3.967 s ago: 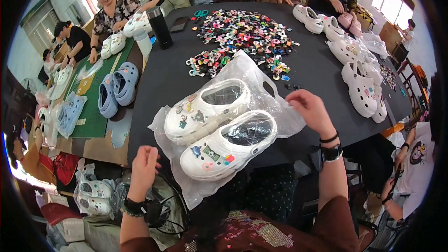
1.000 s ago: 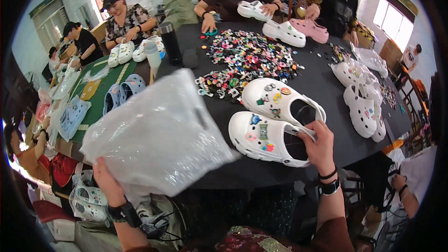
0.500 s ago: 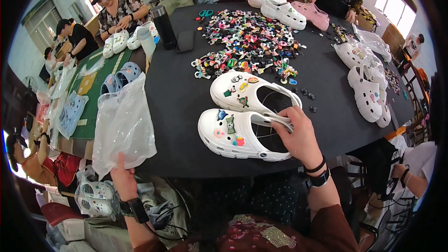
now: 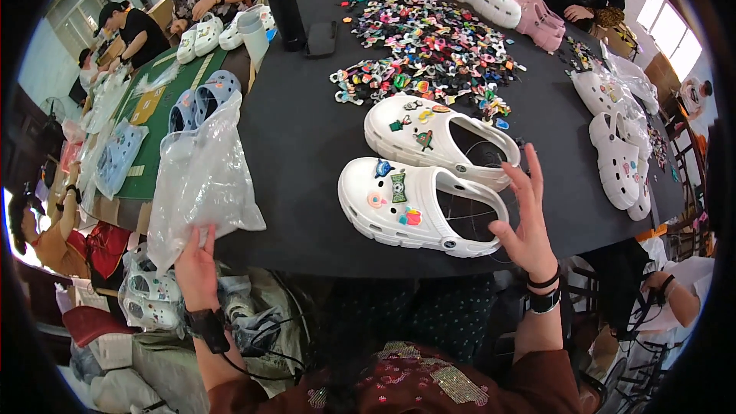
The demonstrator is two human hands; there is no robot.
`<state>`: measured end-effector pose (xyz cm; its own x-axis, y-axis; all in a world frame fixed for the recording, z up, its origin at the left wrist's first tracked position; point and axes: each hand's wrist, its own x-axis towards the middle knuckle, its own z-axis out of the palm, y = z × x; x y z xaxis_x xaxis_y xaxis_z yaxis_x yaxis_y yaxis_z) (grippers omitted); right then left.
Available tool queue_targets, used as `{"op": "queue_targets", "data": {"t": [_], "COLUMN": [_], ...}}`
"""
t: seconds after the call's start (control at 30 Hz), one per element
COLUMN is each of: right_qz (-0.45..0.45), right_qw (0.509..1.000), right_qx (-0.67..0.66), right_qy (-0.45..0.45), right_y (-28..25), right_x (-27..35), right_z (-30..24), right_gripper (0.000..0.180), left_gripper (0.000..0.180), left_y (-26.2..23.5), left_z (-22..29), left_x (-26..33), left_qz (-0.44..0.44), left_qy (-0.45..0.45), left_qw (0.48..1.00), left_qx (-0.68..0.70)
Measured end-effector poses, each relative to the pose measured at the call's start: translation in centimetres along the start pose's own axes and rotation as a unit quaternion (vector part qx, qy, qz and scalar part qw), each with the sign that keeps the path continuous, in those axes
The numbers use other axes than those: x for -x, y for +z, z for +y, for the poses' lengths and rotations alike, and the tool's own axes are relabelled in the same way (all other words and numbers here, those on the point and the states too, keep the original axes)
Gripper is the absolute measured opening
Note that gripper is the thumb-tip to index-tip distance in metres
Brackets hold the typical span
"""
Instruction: Decorating white clog-style shoes with colorful charms.
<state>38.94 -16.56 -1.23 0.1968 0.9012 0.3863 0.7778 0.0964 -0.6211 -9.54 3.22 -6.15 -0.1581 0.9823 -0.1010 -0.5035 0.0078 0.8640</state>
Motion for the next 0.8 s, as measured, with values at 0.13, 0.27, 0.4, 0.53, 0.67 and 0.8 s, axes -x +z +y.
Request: {"op": "queue_targets", "data": {"t": [0.13, 0.27, 0.4, 0.53, 0.67, 0.8], "right_qz": [0.077, 0.098, 0.127, 0.145, 0.146, 0.149], "right_qw": [0.996, 0.992, 0.987, 0.984, 0.985, 0.986], "right_qx": [-0.05, -0.066, -0.081, -0.075, -0.071, -0.007], "right_qy": [0.003, 0.041, 0.062, 0.067, 0.056, 0.079], "right_y": [1.0, 1.7, 2.8, 3.8, 4.0, 3.3], "right_x": [0.9, 2.6, 3.9, 3.8, 3.5, 3.7], "right_z": [0.9, 2.9, 4.3, 3.8, 3.3, 2.3], "right_gripper": [0.093, 0.104, 0.1, 0.092, 0.088, 0.084], "left_gripper": [0.041, 0.043, 0.045, 0.047, 0.035, 0.04], "left_y": [-1.1, 2.8, 6.6, 9.1, 10.4, 4.4], "left_z": [2.5, 5.5, 10.6, 14.6, 13.1, 4.4], "left_x": [-3.9, -9.3, -14.7, -20.1, -26.2, -36.3], "left_qz": [-0.034, -0.049, -0.075, -0.108, -0.121, 0.142], "left_qy": [0.12, 0.277, 0.364, 0.438, 0.491, 0.346], "left_qw": [0.991, 0.958, 0.928, 0.893, 0.862, 0.657], "left_qx": [-0.056, -0.063, 0.008, -0.006, 0.02, -0.655]}}
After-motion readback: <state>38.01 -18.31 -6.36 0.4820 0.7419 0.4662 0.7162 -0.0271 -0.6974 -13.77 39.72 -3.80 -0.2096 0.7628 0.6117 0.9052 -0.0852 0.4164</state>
